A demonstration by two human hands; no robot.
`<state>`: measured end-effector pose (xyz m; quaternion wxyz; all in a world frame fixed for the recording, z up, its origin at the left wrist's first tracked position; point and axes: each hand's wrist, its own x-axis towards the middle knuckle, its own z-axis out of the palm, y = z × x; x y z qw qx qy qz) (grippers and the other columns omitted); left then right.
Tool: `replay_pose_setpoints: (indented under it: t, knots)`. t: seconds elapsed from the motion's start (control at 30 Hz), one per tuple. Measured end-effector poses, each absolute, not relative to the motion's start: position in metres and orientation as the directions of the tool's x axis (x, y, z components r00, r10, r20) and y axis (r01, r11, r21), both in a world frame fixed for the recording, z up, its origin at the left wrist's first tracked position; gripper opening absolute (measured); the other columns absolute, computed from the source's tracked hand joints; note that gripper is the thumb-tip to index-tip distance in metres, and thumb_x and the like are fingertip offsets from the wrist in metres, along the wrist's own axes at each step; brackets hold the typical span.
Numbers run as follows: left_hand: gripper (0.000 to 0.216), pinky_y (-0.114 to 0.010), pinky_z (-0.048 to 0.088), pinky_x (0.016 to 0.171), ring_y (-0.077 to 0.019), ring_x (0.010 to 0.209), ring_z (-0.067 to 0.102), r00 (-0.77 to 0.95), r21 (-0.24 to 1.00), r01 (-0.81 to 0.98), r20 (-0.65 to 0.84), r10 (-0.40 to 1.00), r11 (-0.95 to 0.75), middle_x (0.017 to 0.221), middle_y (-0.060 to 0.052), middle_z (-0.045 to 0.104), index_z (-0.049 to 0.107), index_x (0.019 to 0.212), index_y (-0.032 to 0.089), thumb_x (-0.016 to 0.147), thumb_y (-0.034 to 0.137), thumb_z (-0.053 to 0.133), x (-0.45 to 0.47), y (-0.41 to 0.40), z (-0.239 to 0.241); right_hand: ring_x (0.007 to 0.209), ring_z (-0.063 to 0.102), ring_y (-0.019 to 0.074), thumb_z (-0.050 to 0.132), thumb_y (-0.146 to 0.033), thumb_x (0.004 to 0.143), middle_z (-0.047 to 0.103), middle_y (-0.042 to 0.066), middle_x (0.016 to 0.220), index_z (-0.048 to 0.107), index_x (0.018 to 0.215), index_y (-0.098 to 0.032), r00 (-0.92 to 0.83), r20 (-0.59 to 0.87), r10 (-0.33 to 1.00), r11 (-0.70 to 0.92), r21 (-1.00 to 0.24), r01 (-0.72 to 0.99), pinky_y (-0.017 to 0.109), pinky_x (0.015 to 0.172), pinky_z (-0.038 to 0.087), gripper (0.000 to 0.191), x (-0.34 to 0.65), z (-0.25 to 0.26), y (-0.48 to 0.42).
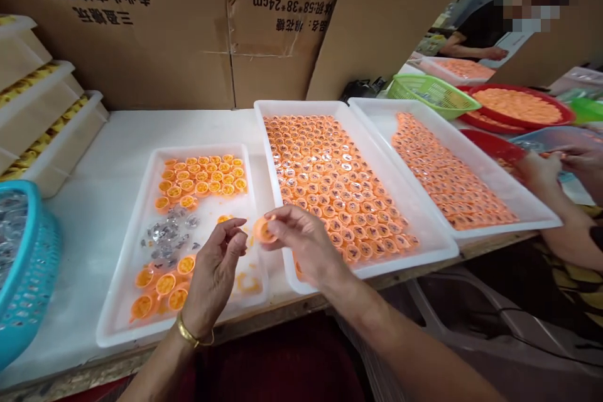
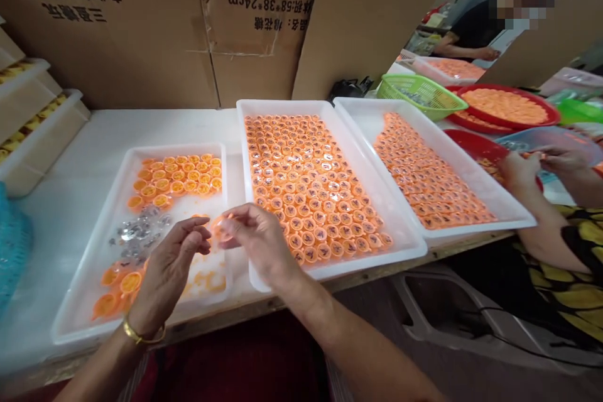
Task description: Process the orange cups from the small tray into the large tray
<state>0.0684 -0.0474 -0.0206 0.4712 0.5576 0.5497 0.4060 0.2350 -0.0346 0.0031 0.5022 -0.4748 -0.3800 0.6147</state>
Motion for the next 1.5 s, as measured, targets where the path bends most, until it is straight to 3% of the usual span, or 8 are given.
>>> replay_pose_setpoints:
  t: [0.17, 0.37, 0.73, 0.83, 0.97, 1.1, 1.27, 1.5]
  knots:
    - [0.040, -0.033, 0.050, 0.074, -0.0160, 0.075, 0.060, 0.007, 0.961, 0.258, -0.105, 0.994, 0.100, 0.087, -0.003, 0.062, 0.058, 0.108, 0.020, 0.088, 0.051, 0.044, 0.055, -0.044, -0.023, 0.073, 0.060, 0.0125, 0.071, -0.036, 0.068, 0.061, 0.000, 0.080, 0.063, 0.081, -0.017, 0.055, -0.256, 0.965, -0.261, -0.960, 0.100, 0.031, 0.068, 0.056, 0.024, 0.304, -0.004, -0.020]
    - [0.039, -0.031, 0.051, 0.070, -0.0173, 0.074, 0.060, 0.061, 0.926, 0.328, -0.218, 0.974, 0.186, 0.079, -0.003, 0.065, 0.065, 0.095, 0.018, 0.083, 0.052, 0.050, 0.044, -0.049, -0.036, 0.075, 0.062, 0.0149, 0.063, -0.028, 0.074, 0.066, 0.002, 0.082, 0.064, 0.081, -0.018, -0.037, -0.214, 0.976, -0.169, -0.857, 0.486, 0.030, 0.071, 0.051, 0.012, 0.307, -0.037, -0.009]
    - [0.032, -0.027, 0.050, 0.062, -0.0143, 0.066, 0.060, -0.112, 0.927, 0.329, -0.154, 0.982, 0.183, 0.075, -0.003, 0.064, 0.067, 0.089, 0.016, 0.082, 0.043, 0.052, 0.008, -0.041, -0.035, 0.088, 0.064, 0.0222, 0.057, -0.032, 0.077, 0.067, 0.006, 0.092, 0.068, 0.084, -0.019, -0.062, -0.134, 0.989, -0.051, -0.707, 0.705, 0.037, 0.081, 0.047, 0.019, 0.304, -0.042, -0.010]
    - [0.030, -0.025, 0.048, 0.058, -0.0130, 0.062, 0.057, -0.158, 0.895, 0.421, -0.089, 0.983, 0.148, 0.078, -0.002, 0.064, 0.067, 0.092, 0.017, 0.083, 0.040, 0.050, -0.021, -0.037, -0.033, 0.090, 0.063, 0.0235, 0.056, -0.037, 0.080, 0.066, 0.007, 0.095, 0.068, 0.093, -0.020, -0.060, 0.024, 0.998, 0.061, -0.623, 0.780, 0.038, 0.080, 0.048, 0.024, 0.296, -0.028, -0.012]
    - [0.021, -0.027, 0.045, 0.061, -0.0128, 0.061, 0.055, -0.135, 0.690, 0.724, 0.139, 0.981, 0.003, 0.078, -0.002, 0.063, 0.069, 0.087, 0.018, 0.084, 0.027, 0.051, -0.050, -0.031, -0.030, 0.092, 0.062, 0.0201, 0.053, -0.034, 0.087, 0.064, 0.006, 0.102, 0.064, 0.102, -0.021, -0.241, 0.217, 0.946, 0.324, -0.572, 0.754, 0.035, 0.081, 0.049, 0.022, 0.255, -0.007, -0.018]
    - [0.019, -0.031, 0.046, 0.068, -0.0171, 0.071, 0.058, 0.029, 0.406, 0.907, 0.202, 0.979, -0.111, 0.080, -0.005, 0.062, 0.070, 0.083, 0.017, 0.083, 0.016, 0.051, -0.055, -0.026, -0.032, 0.098, 0.060, 0.0227, 0.064, -0.022, 0.082, 0.064, 0.009, 0.106, 0.061, 0.109, -0.016, -0.534, 0.032, 0.845, 0.493, -0.432, 0.755, 0.037, 0.085, 0.049, 0.028, 0.199, -0.010, -0.023]
    - [0.020, -0.034, 0.048, 0.075, -0.0225, 0.085, 0.058, 0.118, 0.218, 0.964, 0.157, 0.981, -0.151, 0.087, -0.007, 0.061, 0.070, 0.091, 0.017, 0.081, 0.011, 0.053, -0.050, -0.024, -0.034, 0.098, 0.059, 0.0287, 0.071, -0.019, 0.076, 0.063, 0.012, 0.106, 0.060, 0.110, -0.011, -0.542, -0.109, 0.833, 0.518, -0.186, 0.835, 0.042, 0.082, 0.048, 0.037, 0.165, -0.025, -0.021]
    - [0.016, -0.036, 0.047, 0.077, -0.0256, 0.091, 0.056, 0.270, 0.078, 0.956, 0.131, 0.954, -0.282, 0.091, -0.011, 0.061, 0.069, 0.086, 0.014, 0.082, 0.018, 0.055, -0.026, 0.004, -0.039, 0.092, 0.062, 0.0268, 0.059, -0.015, 0.083, 0.066, 0.009, 0.098, 0.061, 0.104, -0.013, -0.543, -0.089, 0.835, 0.531, -0.128, 0.838, 0.041, 0.078, 0.047, 0.021, 0.162, -0.035, -0.019]
